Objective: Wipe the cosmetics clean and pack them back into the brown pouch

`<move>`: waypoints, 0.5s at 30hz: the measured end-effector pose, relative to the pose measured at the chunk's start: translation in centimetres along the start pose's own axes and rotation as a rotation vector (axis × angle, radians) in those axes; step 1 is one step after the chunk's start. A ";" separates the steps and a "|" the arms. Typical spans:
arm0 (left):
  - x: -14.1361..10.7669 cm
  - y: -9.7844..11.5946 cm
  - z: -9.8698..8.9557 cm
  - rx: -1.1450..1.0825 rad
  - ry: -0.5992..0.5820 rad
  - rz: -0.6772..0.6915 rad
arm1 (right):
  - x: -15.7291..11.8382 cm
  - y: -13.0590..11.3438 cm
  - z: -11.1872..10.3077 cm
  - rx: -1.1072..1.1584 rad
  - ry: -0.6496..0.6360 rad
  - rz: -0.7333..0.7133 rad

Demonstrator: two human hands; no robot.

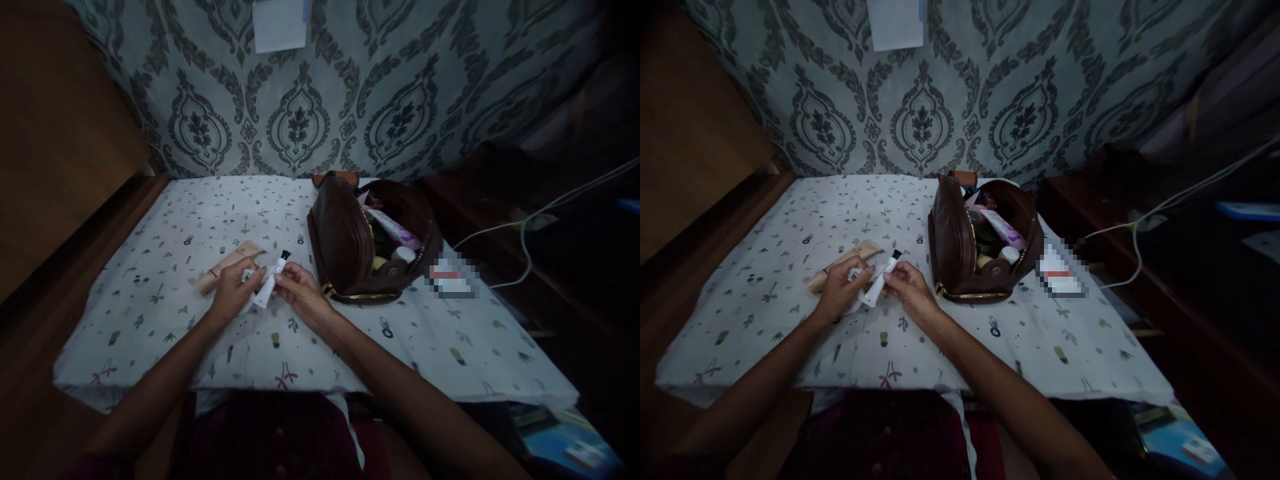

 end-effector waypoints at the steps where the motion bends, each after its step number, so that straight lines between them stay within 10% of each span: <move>1: 0.2 -0.2 -0.3 0.001 -0.026 -0.032 | -0.1 0.0 0.1 0.011 -0.001 -0.004; 9: -0.1 0.2 -3.3 -0.093 -0.537 -0.178 | -0.7 0.0 0.6 -0.140 -0.045 -0.008; 15: -1.1 0.5 -5.5 0.347 -0.608 -0.008 | -1.7 -0.7 -0.2 -0.567 -0.091 -0.155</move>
Point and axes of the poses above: each hand's wrist, its own x-axis towards the middle knuckle, its own z-axis out of the palm, y = z × x, the point moved 2 cm from there along x, towards the middle knuckle, and after that the axes turned 1 degree about z, right-handed, at the moved point
